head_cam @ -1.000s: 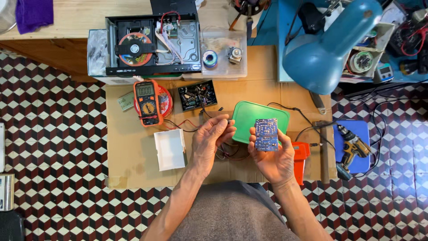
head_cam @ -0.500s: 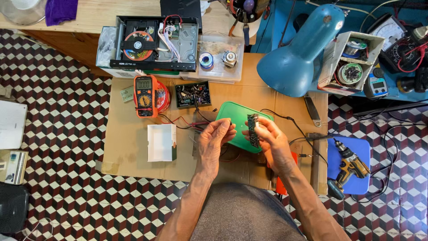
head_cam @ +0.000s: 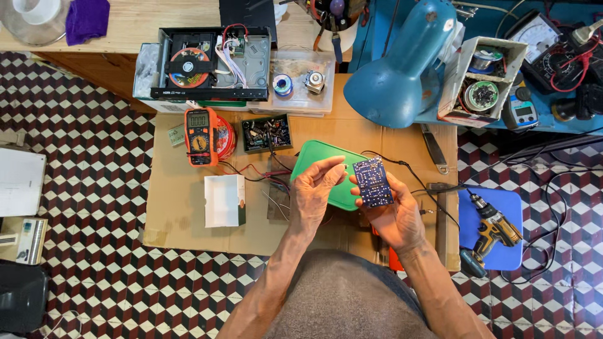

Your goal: The person selects small electronic components from a container and places them onto a circuit board. They use a multimeter to test connections and a hot air gun to heat the board, likely for soldering or reflowing. The person handles the circuit board and a disassembled car stereo unit throughout the process.

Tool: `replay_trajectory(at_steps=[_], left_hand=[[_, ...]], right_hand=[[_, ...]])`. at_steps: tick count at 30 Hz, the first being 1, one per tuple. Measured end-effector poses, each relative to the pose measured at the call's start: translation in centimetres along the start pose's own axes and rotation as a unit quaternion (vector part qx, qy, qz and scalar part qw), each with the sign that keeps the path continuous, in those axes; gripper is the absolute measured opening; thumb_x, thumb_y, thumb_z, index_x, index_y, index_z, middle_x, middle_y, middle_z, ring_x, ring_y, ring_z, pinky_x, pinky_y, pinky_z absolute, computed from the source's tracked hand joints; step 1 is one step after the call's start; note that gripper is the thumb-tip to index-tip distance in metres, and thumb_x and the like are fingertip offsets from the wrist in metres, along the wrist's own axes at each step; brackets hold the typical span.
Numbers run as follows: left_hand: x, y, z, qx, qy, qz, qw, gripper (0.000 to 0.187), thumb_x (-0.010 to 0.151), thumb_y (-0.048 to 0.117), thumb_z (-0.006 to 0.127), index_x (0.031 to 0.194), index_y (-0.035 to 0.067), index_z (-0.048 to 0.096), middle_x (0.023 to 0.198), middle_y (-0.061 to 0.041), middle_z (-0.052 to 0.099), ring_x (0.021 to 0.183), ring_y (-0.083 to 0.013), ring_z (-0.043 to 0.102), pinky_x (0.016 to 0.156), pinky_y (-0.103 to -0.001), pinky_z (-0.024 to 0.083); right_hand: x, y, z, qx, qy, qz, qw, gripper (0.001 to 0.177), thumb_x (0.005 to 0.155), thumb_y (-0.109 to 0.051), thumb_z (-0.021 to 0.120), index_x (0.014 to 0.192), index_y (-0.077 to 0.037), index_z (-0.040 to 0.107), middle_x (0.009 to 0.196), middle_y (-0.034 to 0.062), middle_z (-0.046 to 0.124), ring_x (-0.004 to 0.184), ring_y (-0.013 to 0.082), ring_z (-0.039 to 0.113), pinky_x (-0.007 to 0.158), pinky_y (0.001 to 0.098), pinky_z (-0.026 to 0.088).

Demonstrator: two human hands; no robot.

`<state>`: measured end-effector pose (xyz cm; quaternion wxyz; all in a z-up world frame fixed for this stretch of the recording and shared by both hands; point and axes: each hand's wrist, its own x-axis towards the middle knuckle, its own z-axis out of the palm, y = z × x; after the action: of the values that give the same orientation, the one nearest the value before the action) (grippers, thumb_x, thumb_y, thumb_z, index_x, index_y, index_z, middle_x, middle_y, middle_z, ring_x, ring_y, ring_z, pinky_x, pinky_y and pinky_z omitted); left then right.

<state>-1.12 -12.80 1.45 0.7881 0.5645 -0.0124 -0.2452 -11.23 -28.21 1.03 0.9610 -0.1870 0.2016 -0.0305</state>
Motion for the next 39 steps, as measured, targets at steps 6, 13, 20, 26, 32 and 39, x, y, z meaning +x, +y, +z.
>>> replay_trajectory(at_steps=[6, 13, 20, 26, 32, 39], left_hand=[[-0.1, 0.4, -1.8, -0.007, 0.057, -0.007, 0.998, 0.028, 0.096, 0.015, 0.072, 0.12, 0.0, 0.071, 0.104, -0.006, 0.075, 0.091, -0.0114, 0.07, 0.086, -0.025, 0.057], [-0.3, -0.4, -3.6, -0.006, 0.061, -0.007, 0.998, 0.031, 0.095, 0.011, 0.073, 0.122, -0.002, 0.069, 0.106, -0.008, 0.074, 0.093, -0.0125, 0.07, 0.088, -0.025, 0.057], [-0.2, -1.0, -3.5, 0.032, 0.041, 0.013, 0.999, 0.032, 0.095, 0.007, 0.074, 0.125, -0.002, 0.068, 0.11, -0.009, 0.072, 0.1, -0.0122, 0.068, 0.094, -0.026, 0.056], [-2.8, 0.7, -1.0, 0.4, 0.025, 0.216, 0.891, 0.037, 0.096, 0.009, 0.074, 0.132, 0.009, 0.066, 0.106, -0.006, 0.074, 0.097, -0.0147, 0.074, 0.09, -0.027, 0.06], [-4.6, 1.1, 0.8, 0.454, -0.082, 0.347, 0.816, 0.055, 0.094, 0.008, 0.075, 0.145, 0.009, 0.054, 0.108, -0.009, 0.069, 0.1, -0.0242, 0.069, 0.091, -0.036, 0.056], [-2.4, 0.8, 0.8, 0.493, -0.116, 0.324, 0.799, 0.067, 0.089, 0.019, 0.082, 0.149, 0.006, 0.052, 0.119, -0.012, 0.064, 0.112, -0.0294, 0.064, 0.1, -0.04, 0.052]], right_hand=[[0.6, 1.0, 2.0, -0.575, 0.047, -0.191, 0.794, 0.064, 0.089, -0.012, 0.077, 0.145, -0.003, 0.048, 0.133, 0.0148, 0.066, 0.118, 0.0227, 0.066, 0.1, 0.0361, 0.053], [2.9, 1.3, 2.0, -0.739, -0.003, -0.272, 0.616, 0.079, 0.082, -0.01, 0.082, 0.15, -0.005, 0.043, 0.131, 0.0149, 0.064, 0.122, 0.0299, 0.063, 0.102, 0.0388, 0.051], [4.1, -0.1, 1.4, -0.783, -0.117, -0.317, 0.522, 0.082, 0.077, -0.011, 0.082, 0.148, -0.002, 0.043, 0.134, 0.0208, 0.062, 0.124, 0.0373, 0.059, 0.104, 0.0438, 0.048], [-0.3, 0.8, 0.8, -0.427, 0.16, -0.046, 0.889, 0.034, 0.1, -0.018, 0.063, 0.128, 0.0, 0.063, 0.115, 0.0116, 0.073, 0.101, 0.0171, 0.069, 0.091, 0.0327, 0.056], [-1.6, 3.9, -0.4, -0.191, 0.156, -0.029, 0.969, 0.028, 0.099, -0.015, 0.064, 0.122, 0.002, 0.065, 0.11, 0.008, 0.071, 0.098, 0.0118, 0.066, 0.089, 0.0282, 0.053], [-0.6, 3.1, -2.3, -0.142, 0.176, -0.04, 0.973, 0.028, 0.098, -0.01, 0.063, 0.124, 0.003, 0.065, 0.114, 0.0135, 0.072, 0.1, 0.0182, 0.069, 0.087, 0.0329, 0.056]])
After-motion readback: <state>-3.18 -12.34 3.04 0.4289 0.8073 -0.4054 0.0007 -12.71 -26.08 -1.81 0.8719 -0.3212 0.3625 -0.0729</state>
